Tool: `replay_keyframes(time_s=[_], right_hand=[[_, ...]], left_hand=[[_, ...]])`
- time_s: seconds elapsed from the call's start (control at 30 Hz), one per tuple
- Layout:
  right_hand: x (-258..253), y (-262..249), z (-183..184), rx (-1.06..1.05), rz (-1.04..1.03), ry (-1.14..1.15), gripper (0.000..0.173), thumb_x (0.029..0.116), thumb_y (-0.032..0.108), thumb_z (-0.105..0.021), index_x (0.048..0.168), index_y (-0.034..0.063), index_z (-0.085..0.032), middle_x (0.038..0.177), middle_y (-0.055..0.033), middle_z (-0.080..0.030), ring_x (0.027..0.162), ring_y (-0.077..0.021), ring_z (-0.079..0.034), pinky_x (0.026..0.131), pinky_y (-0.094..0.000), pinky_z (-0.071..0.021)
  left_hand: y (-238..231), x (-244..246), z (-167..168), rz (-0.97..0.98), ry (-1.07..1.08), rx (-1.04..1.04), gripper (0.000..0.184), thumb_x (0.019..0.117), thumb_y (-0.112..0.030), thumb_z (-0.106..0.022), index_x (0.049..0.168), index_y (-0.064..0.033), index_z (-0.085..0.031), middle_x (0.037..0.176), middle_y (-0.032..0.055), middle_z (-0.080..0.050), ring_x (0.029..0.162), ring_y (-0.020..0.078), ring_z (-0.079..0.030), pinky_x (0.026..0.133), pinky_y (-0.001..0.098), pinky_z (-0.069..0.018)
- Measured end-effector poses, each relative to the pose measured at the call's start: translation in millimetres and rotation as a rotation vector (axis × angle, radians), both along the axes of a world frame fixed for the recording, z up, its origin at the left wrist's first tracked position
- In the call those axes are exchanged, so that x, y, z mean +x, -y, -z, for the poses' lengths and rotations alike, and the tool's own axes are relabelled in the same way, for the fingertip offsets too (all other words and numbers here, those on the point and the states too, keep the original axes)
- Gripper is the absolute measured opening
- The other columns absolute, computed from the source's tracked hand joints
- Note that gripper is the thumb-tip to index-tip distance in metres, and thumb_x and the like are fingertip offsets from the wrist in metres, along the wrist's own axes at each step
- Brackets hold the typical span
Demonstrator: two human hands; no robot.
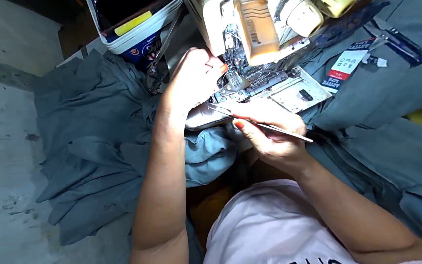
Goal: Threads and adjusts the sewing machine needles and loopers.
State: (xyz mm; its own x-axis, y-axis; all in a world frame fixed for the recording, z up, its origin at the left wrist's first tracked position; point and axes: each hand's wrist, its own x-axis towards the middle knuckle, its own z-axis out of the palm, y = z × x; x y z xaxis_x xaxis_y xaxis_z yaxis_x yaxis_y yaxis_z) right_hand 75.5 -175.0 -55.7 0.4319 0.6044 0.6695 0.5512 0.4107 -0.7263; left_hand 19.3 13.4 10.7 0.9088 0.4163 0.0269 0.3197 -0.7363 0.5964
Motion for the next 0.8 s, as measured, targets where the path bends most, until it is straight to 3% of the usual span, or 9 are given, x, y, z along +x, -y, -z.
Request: replay_keyframes(time_s=[0.17,0.27,0.33,0.43,0.5,0.6,0.7,0.8], right_hand=[[-5,6,-10,0.008,-0.192,-0.020,0.015,0.0960,0.008,-0.066,0.101,-0.0035,-0.075,0.100,-0.0095,-0.077,0.099,-0.0072,-0.069,0.091,-0.0220,-0.0531],[-12,12,-16,0.026,-0.305,-0.060,0.016,0.0983,0.008,-0.063,0.101,-0.0042,-0.073,0.101,-0.0100,-0.076,0.099,-0.0072,-0.069,0.090,-0.0220,-0.0534],[-12,16,-15,0.034,-0.162,-0.094,0.012,0.0988,0.008,-0.064,0.103,-0.0013,-0.071,0.107,-0.0067,-0.076,0.106,-0.0069,-0.069,0.095,-0.0234,-0.0566],[-2,10,-8,0.058,0.193,-0.032,0.012,0.0957,0.001,-0.065,0.102,-0.0077,-0.070,0.107,-0.0119,-0.074,0.104,-0.0092,-0.070,0.092,-0.0232,-0.0581],[4,7,-7,0.034,0.308,-0.048,0.015,0.0964,-0.001,-0.063,0.106,-0.0120,-0.069,0.107,-0.0128,-0.073,0.100,-0.0085,-0.071,0.089,-0.0224,-0.0588],[11,3,-12,-0.048,0.324,-0.426,0.016,0.1029,0.005,-0.057,0.115,-0.0038,-0.063,0.099,0.0001,-0.073,0.083,-0.0048,-0.072,0.075,-0.0223,-0.0628],[24,-8,-18,-0.016,0.319,-0.902,0.010,0.1060,0.009,-0.053,0.107,0.0037,-0.061,0.086,-0.0012,-0.073,0.068,-0.0119,-0.072,0.064,-0.0277,-0.0638],[32,-16,-24,-0.022,0.320,-1.105,0.010,0.1066,0.010,-0.053,0.105,0.0036,-0.060,0.078,-0.0032,-0.071,0.062,-0.0137,-0.071,0.060,-0.0291,-0.0634]], left_hand=[[2,-5,-4,0.006,-0.039,-0.013,0.021,0.1042,-0.017,-0.055,0.098,-0.0006,-0.067,0.096,0.0075,-0.059,0.094,0.0111,-0.055,0.086,0.0284,-0.0433],[1,-11,-8,-0.013,-0.058,-0.127,0.021,0.1057,-0.016,-0.052,0.098,-0.0025,-0.067,0.100,0.0043,-0.058,0.093,0.0056,-0.054,0.085,0.0229,-0.0432],[-1,-15,-8,-0.005,-0.008,-0.231,0.019,0.1048,-0.013,-0.052,0.097,-0.0034,-0.067,0.102,0.0017,-0.058,0.097,0.0015,-0.054,0.087,0.0195,-0.0442],[-1,-20,-8,-0.007,0.065,-0.322,0.015,0.1032,-0.011,-0.052,0.093,-0.0089,-0.064,0.096,-0.0050,-0.059,0.092,-0.0046,-0.056,0.083,0.0145,-0.0464],[0,-21,-8,-0.019,0.107,-0.402,0.013,0.1028,-0.011,-0.053,0.095,-0.0115,-0.063,0.090,-0.0087,-0.059,0.086,-0.0056,-0.058,0.080,0.0141,-0.0486],[-4,-24,-3,0.005,0.217,-0.550,0.013,0.0997,-0.008,-0.052,0.095,-0.0156,-0.062,0.088,-0.0106,-0.063,0.087,-0.0021,-0.062,0.082,0.0172,-0.0522],[-8,-28,1,0.042,0.273,-0.617,0.017,0.0982,-0.007,-0.049,0.095,-0.0163,-0.062,0.091,-0.0088,-0.065,0.090,0.0011,-0.063,0.084,0.0202,-0.0522],[-10,-32,4,0.073,0.313,-0.656,0.020,0.0978,-0.007,-0.047,0.096,-0.0156,-0.065,0.094,-0.0074,-0.068,0.094,0.0030,-0.064,0.088,0.0225,-0.0524]])
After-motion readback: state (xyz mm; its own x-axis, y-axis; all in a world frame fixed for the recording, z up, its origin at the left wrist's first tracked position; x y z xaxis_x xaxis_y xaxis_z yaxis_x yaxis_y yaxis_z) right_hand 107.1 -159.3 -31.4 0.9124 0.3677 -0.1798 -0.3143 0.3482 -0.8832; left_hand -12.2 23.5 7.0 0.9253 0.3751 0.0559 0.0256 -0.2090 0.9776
